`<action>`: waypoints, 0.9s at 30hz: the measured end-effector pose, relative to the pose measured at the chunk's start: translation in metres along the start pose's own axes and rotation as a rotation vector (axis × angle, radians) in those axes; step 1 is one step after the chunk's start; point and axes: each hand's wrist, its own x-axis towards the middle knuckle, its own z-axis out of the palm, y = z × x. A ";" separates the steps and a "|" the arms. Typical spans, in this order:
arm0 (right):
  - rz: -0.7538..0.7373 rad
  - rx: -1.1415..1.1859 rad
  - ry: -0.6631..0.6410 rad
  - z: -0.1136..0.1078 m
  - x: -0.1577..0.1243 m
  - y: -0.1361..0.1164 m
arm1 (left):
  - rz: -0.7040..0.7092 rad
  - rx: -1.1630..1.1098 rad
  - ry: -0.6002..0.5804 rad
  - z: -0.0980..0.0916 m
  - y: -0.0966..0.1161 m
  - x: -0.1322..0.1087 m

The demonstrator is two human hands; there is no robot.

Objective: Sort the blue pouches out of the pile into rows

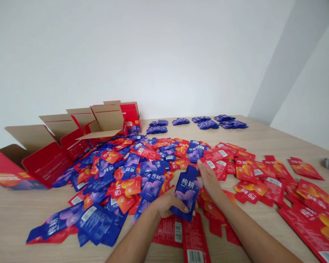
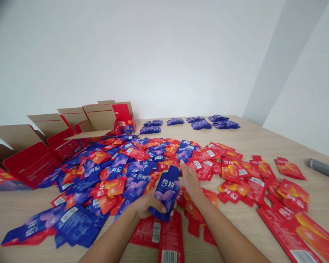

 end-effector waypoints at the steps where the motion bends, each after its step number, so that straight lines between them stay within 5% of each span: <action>1: -0.084 -0.143 -0.001 -0.004 0.007 0.004 | 0.039 -0.041 0.034 -0.002 0.000 0.001; 6: -0.269 -0.968 -0.252 -0.024 0.027 0.034 | 0.132 -0.284 0.351 -0.018 0.003 0.005; 9: -0.306 -1.198 -0.268 -0.039 0.024 0.050 | 0.157 -0.388 0.491 -0.025 0.007 0.007; 14: -0.257 -1.295 -0.137 -0.058 0.026 0.040 | 0.182 -0.418 0.499 -0.028 0.007 0.008; 19: -0.257 -1.287 -0.064 -0.040 0.057 0.015 | 0.208 -0.376 0.446 -0.033 0.001 0.011; 24: 0.076 -1.136 -0.012 -0.012 0.091 0.021 | 0.231 -0.374 0.467 -0.033 0.002 0.012; 27: 0.141 -1.048 0.008 -0.012 0.101 0.030 | 0.237 -0.381 0.484 -0.031 0.003 0.012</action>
